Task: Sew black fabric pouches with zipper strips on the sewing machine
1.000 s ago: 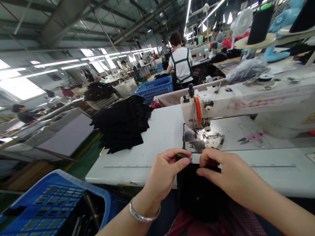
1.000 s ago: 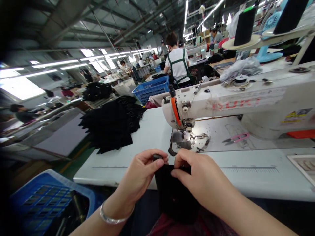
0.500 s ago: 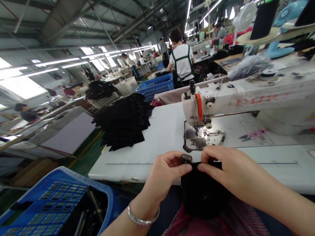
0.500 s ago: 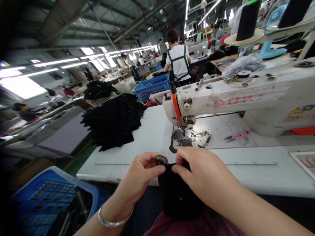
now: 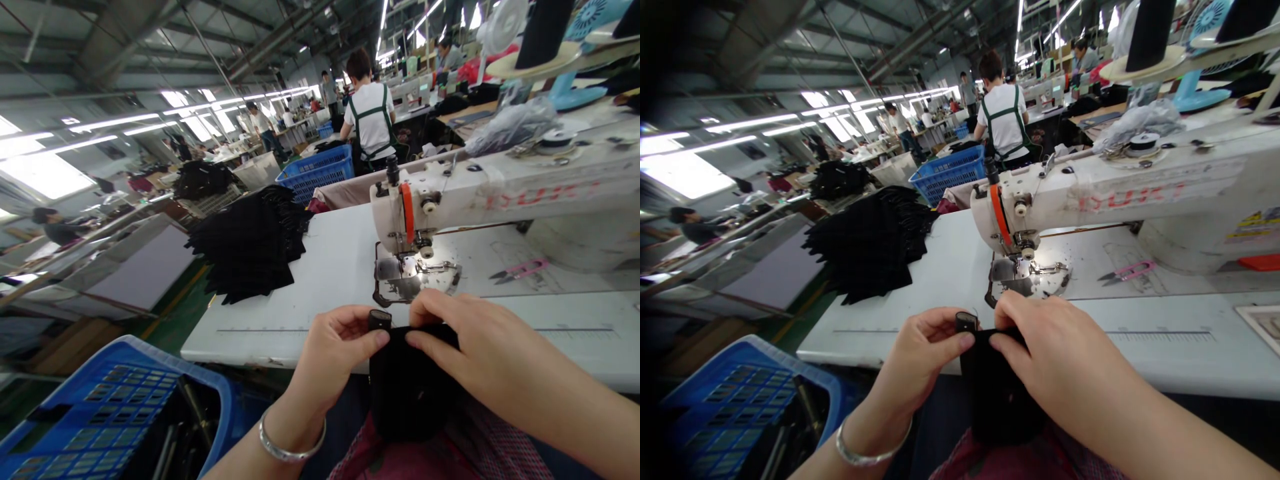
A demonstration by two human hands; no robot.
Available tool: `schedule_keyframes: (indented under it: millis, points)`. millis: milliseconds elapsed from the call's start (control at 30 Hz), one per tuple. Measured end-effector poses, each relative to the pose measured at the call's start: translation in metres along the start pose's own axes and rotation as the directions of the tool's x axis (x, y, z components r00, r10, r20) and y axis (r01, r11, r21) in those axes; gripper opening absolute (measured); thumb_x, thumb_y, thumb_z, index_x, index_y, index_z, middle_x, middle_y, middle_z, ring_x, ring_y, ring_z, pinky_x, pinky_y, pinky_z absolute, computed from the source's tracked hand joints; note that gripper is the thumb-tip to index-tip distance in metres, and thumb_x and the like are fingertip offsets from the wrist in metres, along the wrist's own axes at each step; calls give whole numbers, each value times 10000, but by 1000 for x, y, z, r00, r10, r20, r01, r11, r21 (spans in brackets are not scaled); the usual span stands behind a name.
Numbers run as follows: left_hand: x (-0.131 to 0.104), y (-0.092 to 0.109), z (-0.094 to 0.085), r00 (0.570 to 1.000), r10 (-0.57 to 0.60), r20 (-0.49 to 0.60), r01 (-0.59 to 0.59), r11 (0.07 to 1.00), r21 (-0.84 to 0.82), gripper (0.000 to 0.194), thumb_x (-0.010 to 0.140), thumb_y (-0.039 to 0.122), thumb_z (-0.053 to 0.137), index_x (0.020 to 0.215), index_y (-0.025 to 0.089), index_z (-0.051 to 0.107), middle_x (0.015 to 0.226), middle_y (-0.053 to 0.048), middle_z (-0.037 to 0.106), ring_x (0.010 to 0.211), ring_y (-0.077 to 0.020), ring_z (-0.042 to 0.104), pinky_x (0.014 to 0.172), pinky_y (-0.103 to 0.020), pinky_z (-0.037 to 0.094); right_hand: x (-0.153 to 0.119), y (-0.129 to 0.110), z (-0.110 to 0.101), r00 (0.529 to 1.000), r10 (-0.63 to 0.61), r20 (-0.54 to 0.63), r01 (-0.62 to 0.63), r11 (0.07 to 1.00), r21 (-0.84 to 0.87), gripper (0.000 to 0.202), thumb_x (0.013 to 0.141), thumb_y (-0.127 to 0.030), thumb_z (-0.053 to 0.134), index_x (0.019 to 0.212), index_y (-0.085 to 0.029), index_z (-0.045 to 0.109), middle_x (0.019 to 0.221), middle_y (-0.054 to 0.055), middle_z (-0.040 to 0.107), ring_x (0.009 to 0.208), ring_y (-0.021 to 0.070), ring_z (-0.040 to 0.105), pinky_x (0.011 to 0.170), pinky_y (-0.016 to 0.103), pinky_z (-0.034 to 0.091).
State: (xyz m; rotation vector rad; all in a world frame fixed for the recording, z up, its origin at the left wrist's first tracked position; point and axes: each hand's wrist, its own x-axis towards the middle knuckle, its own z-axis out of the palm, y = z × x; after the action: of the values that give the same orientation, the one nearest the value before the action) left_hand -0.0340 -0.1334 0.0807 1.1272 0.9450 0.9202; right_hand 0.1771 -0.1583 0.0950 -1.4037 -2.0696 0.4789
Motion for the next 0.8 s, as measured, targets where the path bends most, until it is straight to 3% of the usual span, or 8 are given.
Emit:
schedule_keyframes:
  millis: [133, 333, 567, 800]
  points:
    - [0, 0, 2, 1000, 0, 4, 0, 1000, 10, 184, 737, 172, 882, 901, 202, 804, 888, -7, 790, 797, -106, 696, 783, -188, 542, 2, -3, 9, 998, -62, -15, 62, 998, 22, 89, 883, -209, 681, 930, -283, 699, 864, -35, 697, 823, 198, 639, 722, 333, 412]
    - [3, -3, -1, 999, -2, 43, 4, 998, -58, 202, 765, 263, 873, 924, 174, 788, 903, -17, 774, 836, -117, 674, 816, -201, 520, 7, -4, 9, 998, 42, 38, -49, 977, 206, 113, 883, -189, 692, 816, -278, 706, 807, -56, 672, 784, 151, 615, 693, 288, 389]
    - [4, -4, -3, 999, 19, 38, -23, 994, 108, 176, 821, 278, 825, 945, 163, 778, 903, -33, 760, 836, -136, 650, 807, -230, 500, 9, -3, 10, 989, 114, 92, -138, 941, 308, 52, 844, -222, 694, 817, -262, 713, 823, -47, 693, 776, 149, 620, 705, 284, 410]
    - [5, -3, 1, 999, 24, 36, -28, 992, 122, 169, 838, 284, 806, 942, 162, 750, 901, -25, 734, 844, -136, 631, 798, -232, 494, 11, -3, 12, 985, 142, 94, -168, 910, 380, 102, 845, -256, 641, 764, -244, 701, 778, -34, 693, 732, 147, 615, 683, 285, 426]
